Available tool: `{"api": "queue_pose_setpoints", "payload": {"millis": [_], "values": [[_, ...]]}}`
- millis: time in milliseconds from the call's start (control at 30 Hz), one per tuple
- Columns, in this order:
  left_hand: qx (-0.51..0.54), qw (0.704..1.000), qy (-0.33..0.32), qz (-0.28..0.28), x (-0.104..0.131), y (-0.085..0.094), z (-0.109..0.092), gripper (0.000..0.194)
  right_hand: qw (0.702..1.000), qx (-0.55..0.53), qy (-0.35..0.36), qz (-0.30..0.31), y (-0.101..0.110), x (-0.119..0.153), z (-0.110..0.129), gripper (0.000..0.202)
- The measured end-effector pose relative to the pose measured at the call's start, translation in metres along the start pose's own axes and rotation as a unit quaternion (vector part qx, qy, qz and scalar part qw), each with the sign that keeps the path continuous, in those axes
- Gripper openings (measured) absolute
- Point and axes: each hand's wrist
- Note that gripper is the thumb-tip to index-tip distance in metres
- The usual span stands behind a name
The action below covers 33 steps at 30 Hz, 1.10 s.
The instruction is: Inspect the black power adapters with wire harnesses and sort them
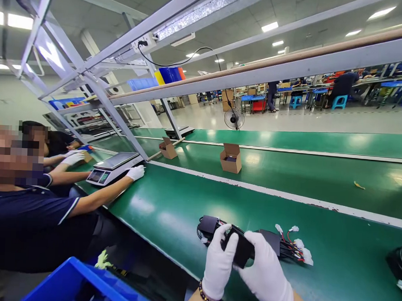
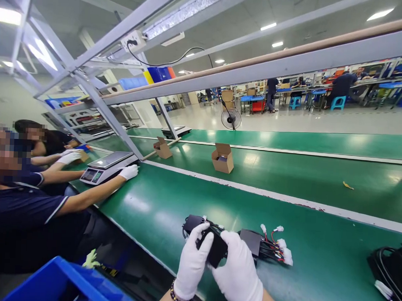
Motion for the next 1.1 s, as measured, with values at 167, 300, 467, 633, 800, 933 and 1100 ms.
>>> {"api": "queue_pose_setpoints", "payload": {"millis": [167,300,467,633,800,933,1100], "values": [[-0.016,0.995,-0.081,-0.052,-0.004,0.010,0.009,0.041,0.953,-0.183,-0.191,0.147,0.003,-0.007,0.015,0.073],[-0.058,0.986,-0.133,-0.083,0.002,0.011,0.019,0.037,0.961,-0.185,-0.160,0.130,0.003,-0.016,0.019,0.030],[-0.051,0.989,-0.120,-0.070,0.006,0.009,0.032,0.039,0.949,-0.229,-0.182,0.115,-0.004,-0.017,0.020,0.046],[0.096,0.994,-0.025,-0.042,0.007,0.020,0.025,0.059,0.984,-0.071,-0.091,0.135,0.001,-0.018,0.031,0.022],[0.166,0.981,-0.058,0.081,0.009,0.026,0.001,0.083,0.992,0.031,0.083,0.089,-0.002,-0.016,0.017,0.019],[0.209,0.974,0.025,0.078,0.009,0.022,-0.006,0.097,0.948,0.121,0.294,-0.025,-0.014,-0.012,0.003,0.031],[0.311,0.941,0.055,0.119,0.004,0.040,0.002,0.088,0.934,0.142,0.321,0.072,-0.001,-0.008,0.011,0.042]]}}
Point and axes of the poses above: each hand's wrist, its own x-axis away from the middle knuckle, its own y-axis out of the back of the hand, z = x × y, and after that the axes turned 14 degrees about -x, right-handed
